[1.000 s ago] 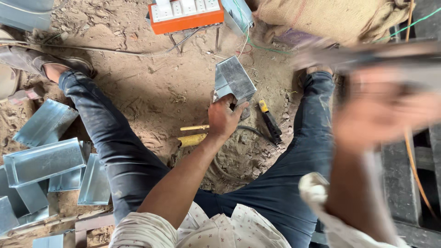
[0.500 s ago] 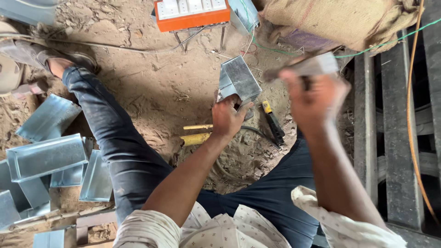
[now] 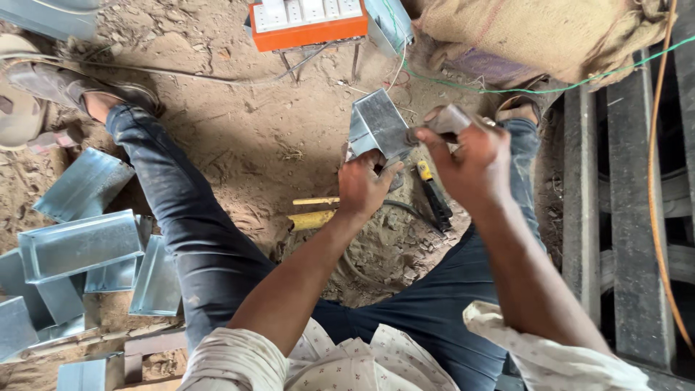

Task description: The person sits on the ground and welds the corners of rectangular metal boxes using a handheld welding tool. They handle multiple metal boxes, positioning them on a gear-like support, welding seams, and occasionally using a hammer to adjust the metal.

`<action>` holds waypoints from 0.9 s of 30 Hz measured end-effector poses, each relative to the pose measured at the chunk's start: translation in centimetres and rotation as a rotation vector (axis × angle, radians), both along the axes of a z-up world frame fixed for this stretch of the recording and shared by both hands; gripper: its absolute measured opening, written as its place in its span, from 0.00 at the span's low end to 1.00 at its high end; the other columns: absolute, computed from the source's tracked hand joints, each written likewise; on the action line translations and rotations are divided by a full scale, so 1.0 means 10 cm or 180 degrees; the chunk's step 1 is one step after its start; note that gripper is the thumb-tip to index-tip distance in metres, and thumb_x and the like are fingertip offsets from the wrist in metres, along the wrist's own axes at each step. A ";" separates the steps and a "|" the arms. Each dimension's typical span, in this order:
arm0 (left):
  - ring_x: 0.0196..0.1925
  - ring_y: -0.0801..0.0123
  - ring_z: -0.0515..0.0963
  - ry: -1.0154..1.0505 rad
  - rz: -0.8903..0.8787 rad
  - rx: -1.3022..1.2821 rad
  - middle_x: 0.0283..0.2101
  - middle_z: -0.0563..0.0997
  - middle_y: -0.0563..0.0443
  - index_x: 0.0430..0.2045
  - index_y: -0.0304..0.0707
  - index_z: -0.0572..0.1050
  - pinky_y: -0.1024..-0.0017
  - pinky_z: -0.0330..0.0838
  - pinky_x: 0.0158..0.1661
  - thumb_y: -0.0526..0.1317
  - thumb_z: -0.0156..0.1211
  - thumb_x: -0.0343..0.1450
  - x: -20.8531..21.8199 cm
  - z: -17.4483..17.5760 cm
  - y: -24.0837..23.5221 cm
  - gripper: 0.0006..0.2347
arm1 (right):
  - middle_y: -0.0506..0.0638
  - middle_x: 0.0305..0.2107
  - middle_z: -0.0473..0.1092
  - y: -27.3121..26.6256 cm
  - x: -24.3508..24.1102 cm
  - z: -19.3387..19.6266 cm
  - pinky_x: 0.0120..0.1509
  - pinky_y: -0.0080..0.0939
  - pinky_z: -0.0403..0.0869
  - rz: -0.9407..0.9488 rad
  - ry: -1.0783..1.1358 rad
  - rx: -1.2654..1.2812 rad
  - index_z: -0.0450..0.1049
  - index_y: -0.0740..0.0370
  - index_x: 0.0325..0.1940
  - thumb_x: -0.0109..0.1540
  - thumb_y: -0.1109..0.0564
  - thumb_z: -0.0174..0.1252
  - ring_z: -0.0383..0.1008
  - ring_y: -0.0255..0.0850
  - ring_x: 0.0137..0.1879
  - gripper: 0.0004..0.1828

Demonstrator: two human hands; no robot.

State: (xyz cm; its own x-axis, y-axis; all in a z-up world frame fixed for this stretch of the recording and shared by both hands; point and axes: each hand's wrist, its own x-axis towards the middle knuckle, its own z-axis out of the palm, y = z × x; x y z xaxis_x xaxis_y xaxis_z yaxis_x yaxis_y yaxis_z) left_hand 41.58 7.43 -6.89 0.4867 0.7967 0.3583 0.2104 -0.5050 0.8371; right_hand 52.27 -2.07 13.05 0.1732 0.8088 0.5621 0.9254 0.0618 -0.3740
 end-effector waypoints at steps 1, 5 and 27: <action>0.25 0.63 0.85 0.0087 -0.0008 -0.0056 0.32 0.86 0.45 0.30 0.34 0.81 0.64 0.80 0.30 0.48 0.70 0.68 -0.01 0.00 -0.01 0.14 | 0.51 0.31 0.77 -0.04 0.02 0.03 0.35 0.40 0.74 -0.0043 0.0030 -0.0011 0.78 0.62 0.44 0.70 0.53 0.67 0.77 0.39 0.30 0.10; 0.26 0.60 0.85 -0.0048 0.0111 0.0239 0.30 0.86 0.44 0.28 0.34 0.82 0.62 0.80 0.32 0.50 0.71 0.68 -0.02 -0.02 0.00 0.15 | 0.49 0.35 0.78 -0.12 0.12 0.02 0.36 0.36 0.75 0.0104 0.0520 0.0623 0.76 0.61 0.50 0.73 0.49 0.62 0.77 0.35 0.31 0.12; 0.22 0.71 0.82 0.0042 -0.0003 -0.0882 0.27 0.85 0.51 0.26 0.37 0.80 0.68 0.80 0.26 0.46 0.71 0.69 0.01 -0.03 -0.06 0.11 | 0.49 0.32 0.79 -0.38 0.19 -0.60 0.31 0.37 0.65 -0.0873 0.0698 0.0213 0.80 0.62 0.42 0.68 0.55 0.68 0.69 0.34 0.26 0.08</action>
